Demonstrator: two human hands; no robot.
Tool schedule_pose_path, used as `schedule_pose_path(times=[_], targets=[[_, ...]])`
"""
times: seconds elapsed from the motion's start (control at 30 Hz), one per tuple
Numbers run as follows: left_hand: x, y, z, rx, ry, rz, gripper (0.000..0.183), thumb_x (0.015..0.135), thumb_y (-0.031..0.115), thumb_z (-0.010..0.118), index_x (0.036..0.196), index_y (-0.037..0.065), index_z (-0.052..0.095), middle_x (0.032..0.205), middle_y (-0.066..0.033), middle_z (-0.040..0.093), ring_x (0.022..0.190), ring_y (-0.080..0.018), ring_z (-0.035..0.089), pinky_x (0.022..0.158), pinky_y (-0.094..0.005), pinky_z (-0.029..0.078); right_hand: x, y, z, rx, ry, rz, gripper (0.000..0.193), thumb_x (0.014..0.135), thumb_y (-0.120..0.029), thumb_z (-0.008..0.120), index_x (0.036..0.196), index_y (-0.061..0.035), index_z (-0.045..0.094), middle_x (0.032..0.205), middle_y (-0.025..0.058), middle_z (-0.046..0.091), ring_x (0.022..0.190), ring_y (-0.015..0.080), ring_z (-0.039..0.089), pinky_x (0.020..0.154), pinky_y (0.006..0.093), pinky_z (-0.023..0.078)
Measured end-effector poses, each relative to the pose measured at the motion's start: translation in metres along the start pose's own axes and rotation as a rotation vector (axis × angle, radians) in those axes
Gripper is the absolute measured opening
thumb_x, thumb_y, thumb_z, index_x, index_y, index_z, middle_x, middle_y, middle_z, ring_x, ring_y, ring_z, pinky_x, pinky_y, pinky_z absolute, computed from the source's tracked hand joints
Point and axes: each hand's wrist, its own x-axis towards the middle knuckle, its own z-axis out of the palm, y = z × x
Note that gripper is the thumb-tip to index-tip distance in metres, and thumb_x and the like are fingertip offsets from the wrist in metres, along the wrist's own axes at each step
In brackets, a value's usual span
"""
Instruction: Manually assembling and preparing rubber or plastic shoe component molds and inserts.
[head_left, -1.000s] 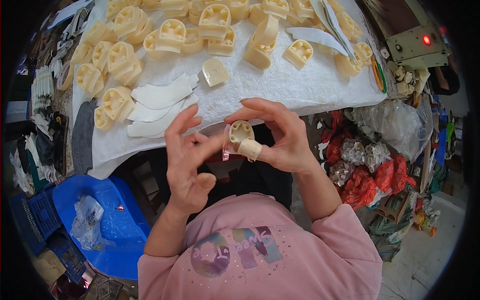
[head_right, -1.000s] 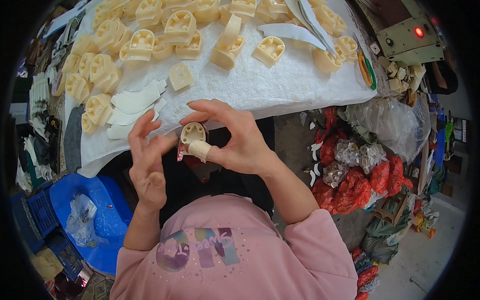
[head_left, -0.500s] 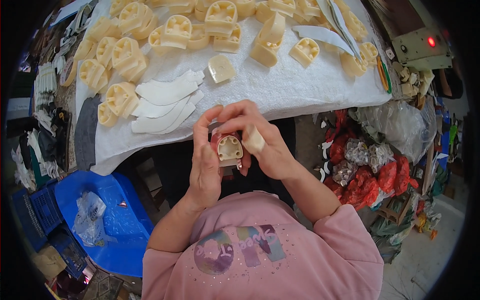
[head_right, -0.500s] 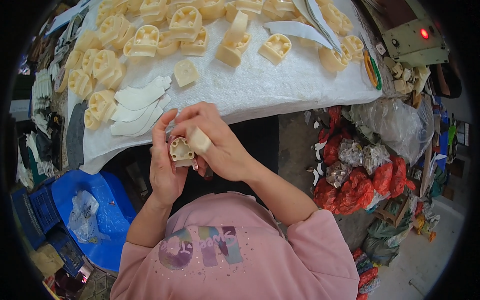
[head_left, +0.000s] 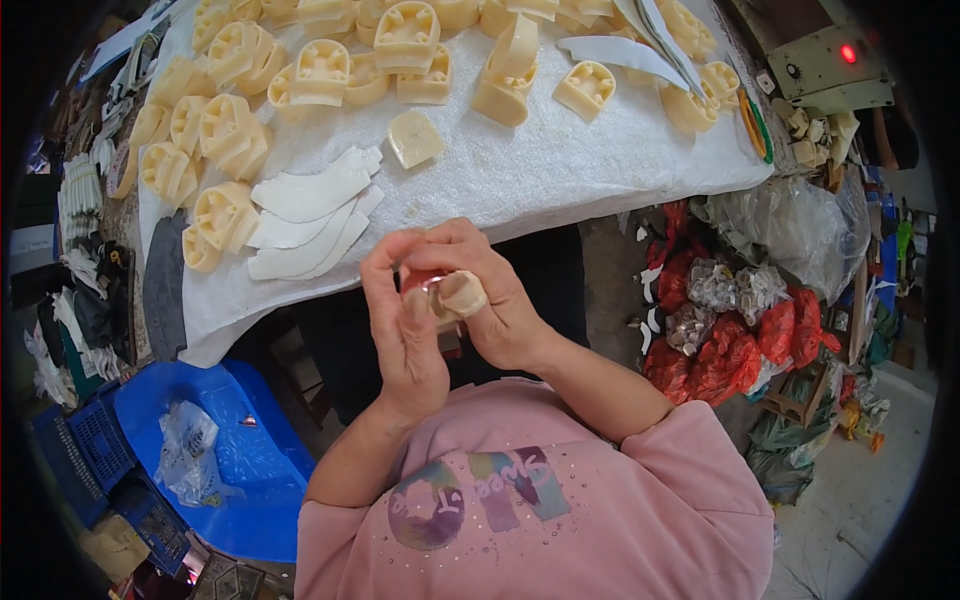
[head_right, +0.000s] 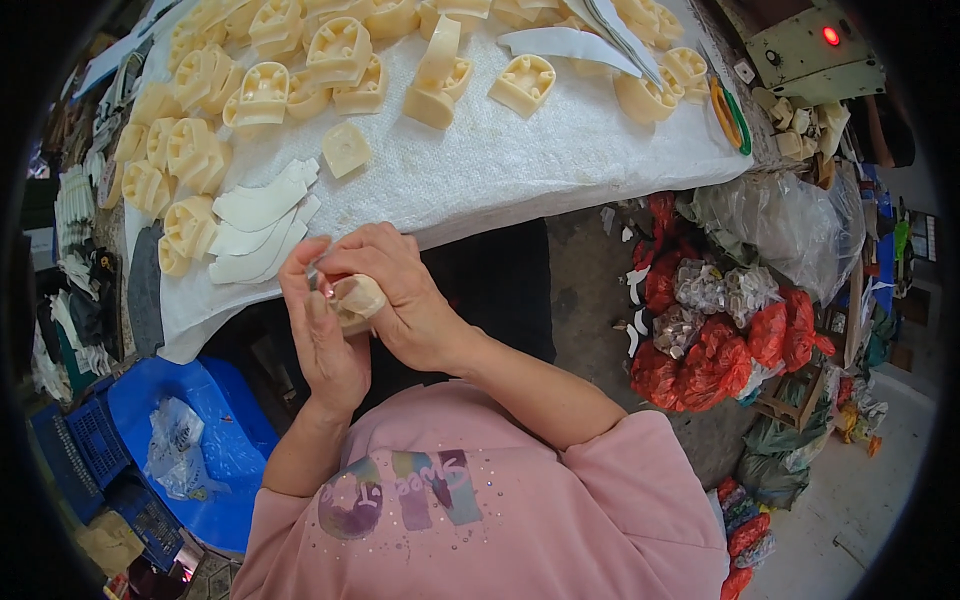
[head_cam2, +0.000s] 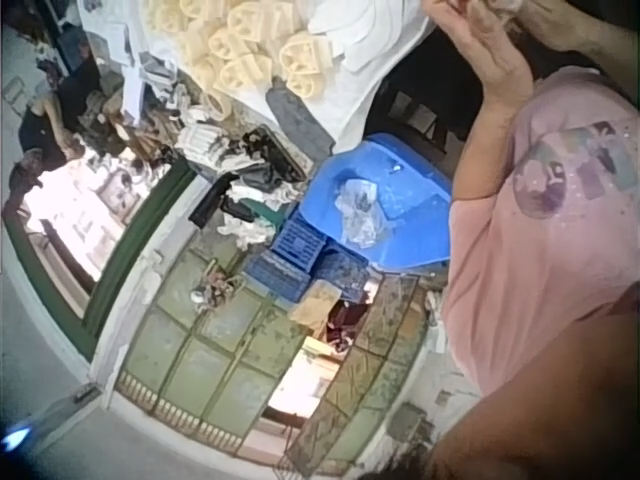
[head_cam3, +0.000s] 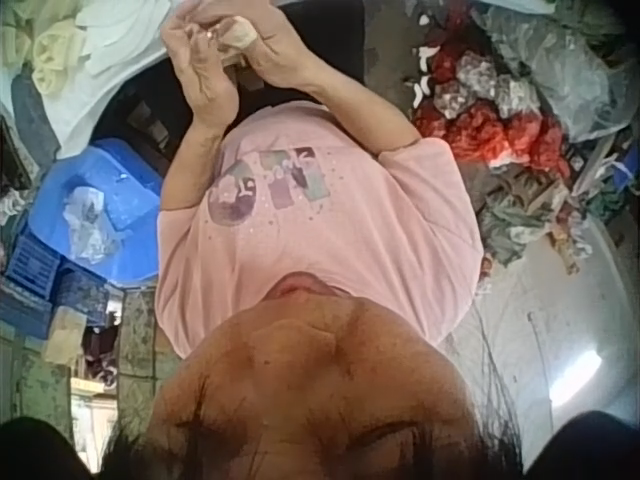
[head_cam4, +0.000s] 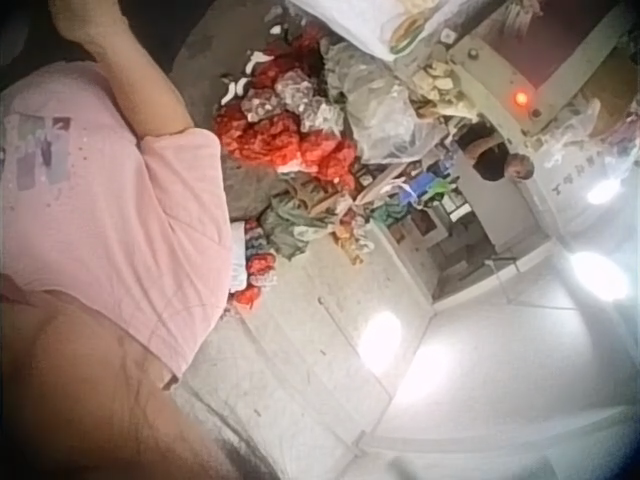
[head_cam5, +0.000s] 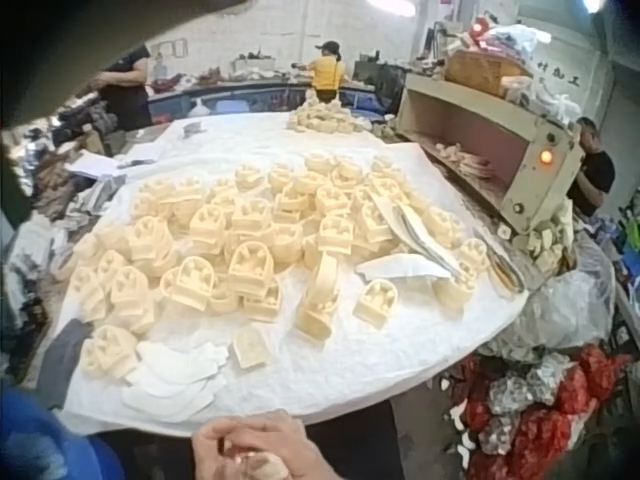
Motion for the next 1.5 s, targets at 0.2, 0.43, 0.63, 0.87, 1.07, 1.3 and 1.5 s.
schedule_pose_path(times=[0.2, 0.43, 0.63, 0.87, 1.07, 1.3, 1.5], targets=[[0.006, 0.006, -0.001, -0.186, 0.009, -0.085, 0.043, 0.094, 0.024, 0.040, 0.132, 0.006, 0.031, 0.103, -0.0068, 0.049, 0.093, -0.0116, 0.049, 0.083, -0.0262, 0.041, -0.006, -0.004, 0.012, 0.435, 0.091, 0.054, 0.035, 0.095, -0.017, 0.044, 0.129, -0.0106, 0.045, 0.114, 0.0108, 0.049, 0.112, 0.0240, 0.043, 0.099, 0.0338, 0.032], [0.004, 0.000, -0.001, 0.024, 0.016, 0.007, 0.045, 0.094, 0.028, 0.041, 0.132, 0.006, 0.030, 0.110, -0.0081, 0.046, 0.095, -0.0138, 0.049, 0.084, -0.0283, 0.041, 0.003, -0.003, 0.011, 0.063, 0.178, -0.077, 0.028, 0.095, -0.020, 0.042, 0.117, -0.0068, 0.054, 0.102, 0.0089, 0.052, 0.093, 0.0200, 0.052, 0.083, 0.0314, 0.043], [0.006, 0.007, -0.021, -0.280, -0.350, -0.201, 0.067, 0.092, 0.032, 0.053, 0.141, 0.006, 0.015, 0.113, -0.0093, 0.046, 0.097, -0.0166, 0.051, 0.084, -0.0283, 0.043, 0.010, -0.021, -0.011, 0.449, 0.047, 0.478, 0.033, 0.095, -0.031, 0.044, 0.112, -0.0062, 0.056, 0.087, 0.0029, 0.054, 0.069, 0.0080, 0.051, 0.055, 0.0195, 0.041], [0.006, 0.010, -0.012, 0.194, -0.284, 0.091, 0.068, 0.095, 0.040, 0.044, 0.140, -0.004, 0.019, 0.132, -0.0151, 0.036, 0.120, -0.0204, 0.039, 0.101, -0.0327, 0.030, 0.013, -0.021, -0.006, 0.579, 0.118, 0.527, 0.012, 0.090, -0.018, 0.052, 0.094, -0.0067, 0.054, 0.077, 0.0003, 0.053, 0.060, 0.0050, 0.048, 0.049, 0.0191, 0.040], [0.013, 0.010, -0.015, -0.327, -0.294, -0.221, 0.072, 0.093, 0.046, 0.047, 0.144, 0.007, 0.014, 0.123, -0.0108, 0.044, 0.106, -0.0227, 0.051, 0.090, -0.0375, 0.043, 0.016, -0.025, -0.005, 0.526, 0.138, 0.471, 0.021, 0.094, -0.025, 0.051, 0.102, -0.0055, 0.053, 0.084, 0.0003, 0.052, 0.064, 0.0045, 0.048, 0.052, 0.0207, 0.042], [0.018, 0.013, -0.018, -0.903, -0.248, -0.377, 0.078, 0.089, 0.066, 0.027, 0.144, 0.013, 0.015, 0.116, -0.0109, 0.048, 0.093, -0.0210, 0.051, 0.077, -0.0362, 0.044, 0.010, -0.019, -0.024, 0.391, -0.063, 0.341, 0.040, 0.092, -0.023, 0.053, 0.126, -0.0035, 0.050, 0.110, 0.0085, 0.046, 0.074, 0.0096, 0.052, 0.059, 0.0226, 0.046], [0.017, 0.017, -0.015, -0.740, -0.216, -0.441, 0.077, 0.088, 0.067, 0.026, 0.143, 0.013, 0.016, 0.115, -0.0110, 0.047, 0.099, -0.0193, 0.049, 0.082, -0.0339, 0.042, 0.020, -0.020, -0.030, -0.182, 0.012, 0.023, 0.040, 0.075, -0.012, 0.065, 0.113, -0.0044, 0.059, 0.094, 0.0119, 0.054, 0.077, 0.0210, 0.056, 0.071, 0.0323, 0.048]])
